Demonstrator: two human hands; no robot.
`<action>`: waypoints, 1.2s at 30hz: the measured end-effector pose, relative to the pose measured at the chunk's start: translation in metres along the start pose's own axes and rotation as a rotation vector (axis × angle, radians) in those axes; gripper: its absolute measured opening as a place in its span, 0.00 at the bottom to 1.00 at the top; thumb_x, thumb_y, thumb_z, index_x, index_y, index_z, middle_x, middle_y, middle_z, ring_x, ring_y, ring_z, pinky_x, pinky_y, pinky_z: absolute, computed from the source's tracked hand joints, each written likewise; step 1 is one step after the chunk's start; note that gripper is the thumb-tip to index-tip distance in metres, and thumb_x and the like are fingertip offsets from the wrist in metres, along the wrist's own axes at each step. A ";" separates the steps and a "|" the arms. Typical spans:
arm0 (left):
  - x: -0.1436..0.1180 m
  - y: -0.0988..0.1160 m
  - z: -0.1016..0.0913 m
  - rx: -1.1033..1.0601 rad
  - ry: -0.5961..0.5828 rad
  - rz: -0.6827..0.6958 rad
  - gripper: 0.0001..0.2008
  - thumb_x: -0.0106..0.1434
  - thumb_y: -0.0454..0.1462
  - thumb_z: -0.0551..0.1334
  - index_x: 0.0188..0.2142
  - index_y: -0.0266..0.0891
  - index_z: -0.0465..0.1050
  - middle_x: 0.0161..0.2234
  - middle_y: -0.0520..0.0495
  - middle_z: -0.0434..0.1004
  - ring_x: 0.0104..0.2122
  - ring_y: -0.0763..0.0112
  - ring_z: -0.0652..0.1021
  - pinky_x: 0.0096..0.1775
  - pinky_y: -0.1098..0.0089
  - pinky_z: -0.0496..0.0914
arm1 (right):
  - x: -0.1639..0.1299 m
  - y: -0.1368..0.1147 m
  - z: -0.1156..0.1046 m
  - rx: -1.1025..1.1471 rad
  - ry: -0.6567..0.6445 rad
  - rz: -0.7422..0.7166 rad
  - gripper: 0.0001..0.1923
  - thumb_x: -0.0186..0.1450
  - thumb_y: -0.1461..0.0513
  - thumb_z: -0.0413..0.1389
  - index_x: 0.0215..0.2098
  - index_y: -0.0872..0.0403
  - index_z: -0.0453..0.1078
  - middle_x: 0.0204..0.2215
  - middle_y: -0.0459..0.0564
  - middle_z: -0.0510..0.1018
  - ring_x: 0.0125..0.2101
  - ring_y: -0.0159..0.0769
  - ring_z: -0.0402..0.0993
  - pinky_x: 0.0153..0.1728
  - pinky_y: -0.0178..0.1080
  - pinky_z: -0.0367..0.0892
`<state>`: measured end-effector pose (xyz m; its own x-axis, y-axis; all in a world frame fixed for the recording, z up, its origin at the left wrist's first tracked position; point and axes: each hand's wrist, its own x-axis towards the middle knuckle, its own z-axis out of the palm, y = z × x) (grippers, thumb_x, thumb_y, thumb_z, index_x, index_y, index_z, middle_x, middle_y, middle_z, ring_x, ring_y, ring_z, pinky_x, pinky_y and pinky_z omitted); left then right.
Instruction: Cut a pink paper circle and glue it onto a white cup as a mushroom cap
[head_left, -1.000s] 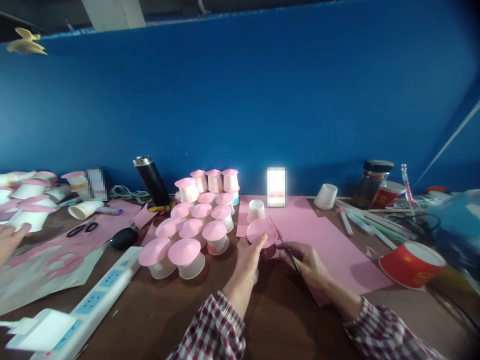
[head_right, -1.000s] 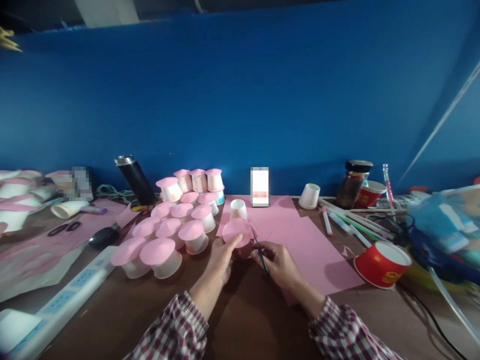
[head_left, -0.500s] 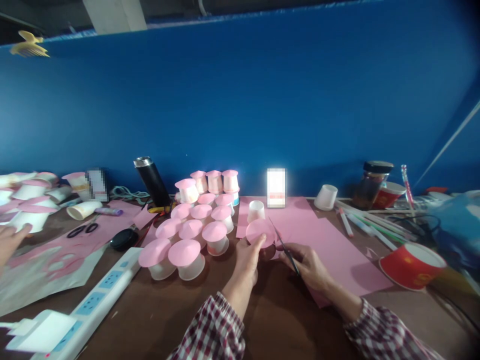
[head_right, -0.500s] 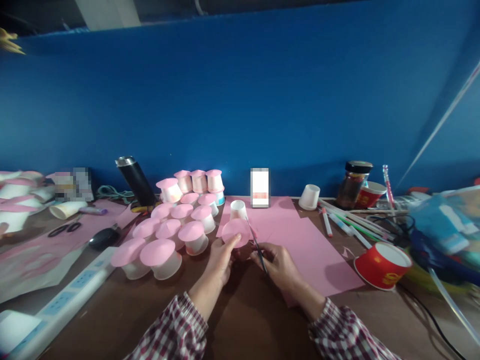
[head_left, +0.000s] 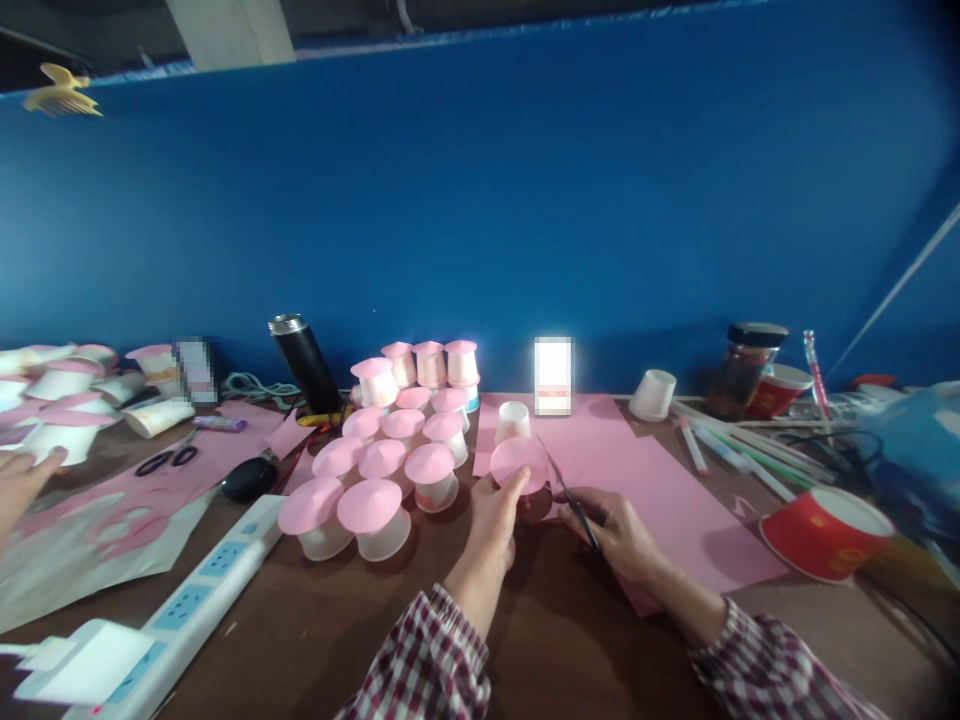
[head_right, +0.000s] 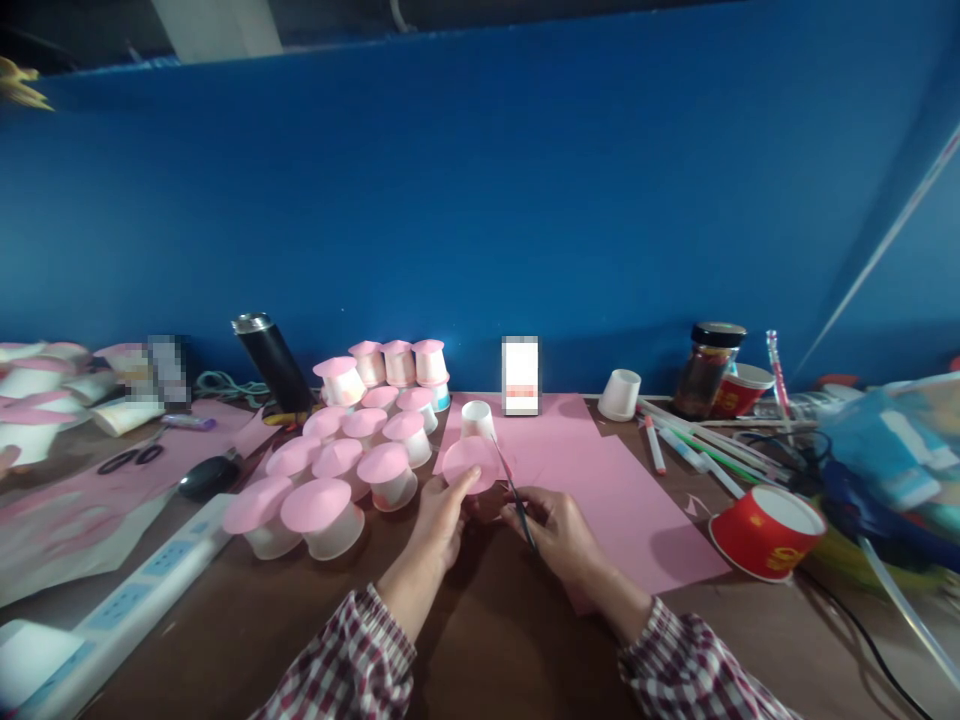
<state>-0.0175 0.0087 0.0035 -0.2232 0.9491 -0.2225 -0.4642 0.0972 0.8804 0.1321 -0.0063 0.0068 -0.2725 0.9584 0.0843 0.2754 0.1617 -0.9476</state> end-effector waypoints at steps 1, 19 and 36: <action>0.000 0.000 0.000 -0.003 0.002 0.003 0.13 0.46 0.39 0.69 0.27 0.32 0.72 0.18 0.52 0.71 0.16 0.79 0.68 0.21 0.75 0.63 | 0.000 0.000 0.000 -0.004 -0.003 -0.001 0.21 0.58 0.50 0.57 0.40 0.59 0.74 0.22 0.48 0.75 0.21 0.30 0.65 0.19 0.31 0.61; 0.004 -0.004 -0.003 0.012 0.007 0.031 0.20 0.45 0.43 0.70 0.33 0.30 0.74 0.25 0.45 0.76 0.21 0.76 0.72 0.23 0.75 0.64 | 0.000 0.005 0.001 -0.001 -0.017 -0.024 0.20 0.59 0.52 0.57 0.41 0.60 0.74 0.25 0.49 0.77 0.22 0.31 0.67 0.21 0.31 0.62; 0.001 -0.005 -0.004 0.020 -0.102 0.009 0.19 0.48 0.41 0.69 0.34 0.27 0.75 0.25 0.41 0.77 0.22 0.70 0.75 0.24 0.72 0.67 | 0.001 0.009 -0.003 0.048 -0.050 -0.033 0.21 0.60 0.52 0.57 0.44 0.58 0.73 0.23 0.46 0.74 0.21 0.28 0.64 0.21 0.30 0.62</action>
<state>-0.0184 0.0084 -0.0028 -0.1386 0.9755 -0.1712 -0.4455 0.0930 0.8905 0.1367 -0.0030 -0.0013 -0.3268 0.9397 0.1010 0.2216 0.1801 -0.9584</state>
